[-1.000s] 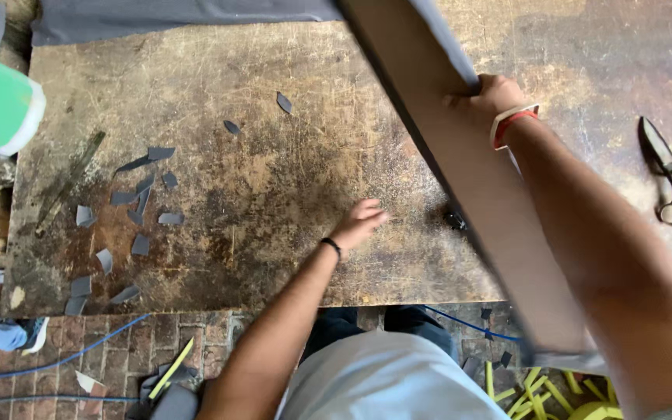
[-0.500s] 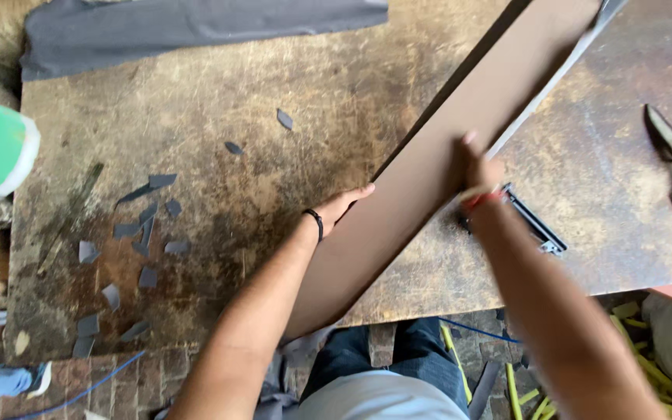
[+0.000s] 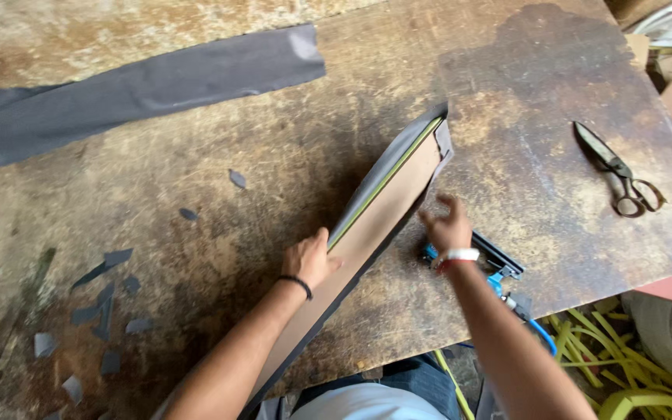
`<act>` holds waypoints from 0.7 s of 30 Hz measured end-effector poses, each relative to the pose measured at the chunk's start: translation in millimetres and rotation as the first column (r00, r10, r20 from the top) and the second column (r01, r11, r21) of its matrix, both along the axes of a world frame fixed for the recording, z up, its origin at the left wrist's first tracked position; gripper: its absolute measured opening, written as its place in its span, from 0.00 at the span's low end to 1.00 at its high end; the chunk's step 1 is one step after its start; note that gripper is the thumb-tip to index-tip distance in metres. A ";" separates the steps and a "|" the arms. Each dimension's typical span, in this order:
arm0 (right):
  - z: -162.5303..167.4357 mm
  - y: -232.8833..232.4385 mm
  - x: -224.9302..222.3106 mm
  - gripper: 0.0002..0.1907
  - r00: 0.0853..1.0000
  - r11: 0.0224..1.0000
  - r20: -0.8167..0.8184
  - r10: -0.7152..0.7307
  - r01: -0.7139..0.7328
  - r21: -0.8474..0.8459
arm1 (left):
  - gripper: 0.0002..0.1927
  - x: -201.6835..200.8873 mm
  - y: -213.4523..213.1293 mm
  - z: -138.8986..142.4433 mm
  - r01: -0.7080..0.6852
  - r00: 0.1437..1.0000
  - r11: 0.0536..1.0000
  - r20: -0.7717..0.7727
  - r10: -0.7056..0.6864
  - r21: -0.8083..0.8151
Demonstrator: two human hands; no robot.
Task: The person stretches gray fabric over wooden boards with foam padding and staples the fabric to the back of each board using a pneumatic staple gun. They work on a square panel first, then a long narrow board, folding the fabric edges over and trimming excess fabric with scissors.
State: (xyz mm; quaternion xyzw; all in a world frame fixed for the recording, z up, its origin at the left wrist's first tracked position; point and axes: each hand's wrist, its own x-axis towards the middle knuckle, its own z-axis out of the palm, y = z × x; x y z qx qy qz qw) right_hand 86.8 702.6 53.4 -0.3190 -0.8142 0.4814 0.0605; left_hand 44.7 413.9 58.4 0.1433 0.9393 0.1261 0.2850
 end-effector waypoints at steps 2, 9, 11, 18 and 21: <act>4.8 34.8 -40.8 0.37 0.997 0.996 -0.051 -0.061 0.058 -0.068 | 0.35 14.7 11.7 12.4 0.093 0.986 0.995 -0.134 -0.095 -0.024; -23.7 120.5 -130.5 0.32 0.993 0.861 -0.111 -0.044 -0.019 -0.509 | 0.35 24.6 26.8 20.7 0.232 0.973 0.972 -0.013 -0.232 -0.047; -36.7 124.1 -139.5 0.22 0.991 0.830 -0.135 0.019 -0.091 -0.550 | 0.56 3.2 16.7 14.8 0.040 0.915 0.975 0.384 -0.123 0.219; -61.8 43.8 -84.2 0.22 0.971 0.802 -0.174 0.165 -0.234 -0.549 | 0.48 -79.8 85.4 -47.9 -0.404 0.773 0.459 0.564 -0.292 0.791; -64.7 1.9 -63.3 0.23 0.949 0.738 -0.313 0.029 -0.231 -0.633 | 0.30 -119.8 127.1 -78.3 -0.246 0.868 0.147 0.286 -0.406 0.958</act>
